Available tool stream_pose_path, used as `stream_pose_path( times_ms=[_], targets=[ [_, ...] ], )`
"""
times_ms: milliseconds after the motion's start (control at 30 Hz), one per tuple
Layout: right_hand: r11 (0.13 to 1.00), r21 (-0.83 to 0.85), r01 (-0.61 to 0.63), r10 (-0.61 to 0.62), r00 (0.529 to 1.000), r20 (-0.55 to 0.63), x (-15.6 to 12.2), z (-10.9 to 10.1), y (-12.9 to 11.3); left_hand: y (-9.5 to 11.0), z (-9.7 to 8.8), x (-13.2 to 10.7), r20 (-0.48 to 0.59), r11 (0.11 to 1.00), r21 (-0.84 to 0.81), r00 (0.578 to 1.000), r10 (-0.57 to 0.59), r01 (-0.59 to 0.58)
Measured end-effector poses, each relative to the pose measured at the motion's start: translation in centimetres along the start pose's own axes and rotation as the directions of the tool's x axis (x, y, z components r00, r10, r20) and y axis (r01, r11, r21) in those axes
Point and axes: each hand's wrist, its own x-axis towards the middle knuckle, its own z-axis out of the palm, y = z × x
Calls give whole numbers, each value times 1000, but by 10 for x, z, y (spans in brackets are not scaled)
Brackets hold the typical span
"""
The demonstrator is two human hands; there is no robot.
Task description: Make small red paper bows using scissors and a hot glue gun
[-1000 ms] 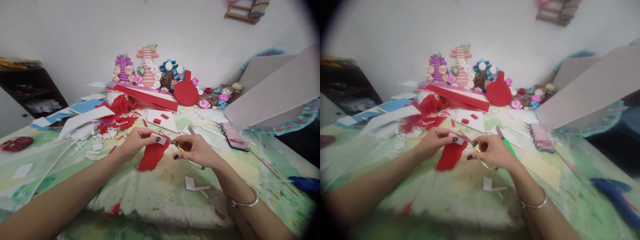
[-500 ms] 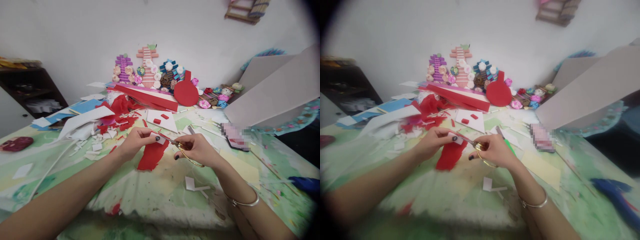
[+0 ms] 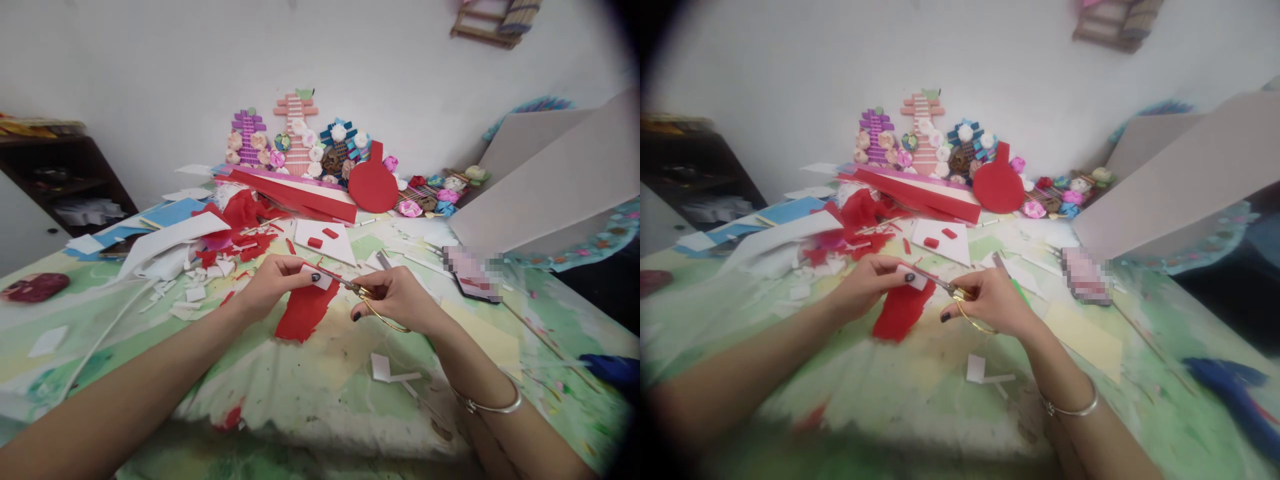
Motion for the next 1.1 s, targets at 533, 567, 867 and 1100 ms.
stream_pose_path(
  times_ms=[533, 567, 867, 1100],
  targets=[
    [999, -34, 2, -4, 999, -52, -2, -4, 0, -1, -1, 1, 12, 1000, -9, 1000, -23, 23],
    [1000, -30, -2, 0, 997, -73, -2, -4, 0, -1, -1, 1, 11, 1000, -14, 1000, -26, 26],
    [992, -124, -10, 11, 1000, 4, -3, -2, -7, -2, -1, 1, -9, 1000, 30, 1000, -11, 11],
    [995, -100, -13, 13, 1000, -5, -2, 0, -5, -2, -1, 1, 8, 1000, 20, 1000, -5, 5]
  ],
)
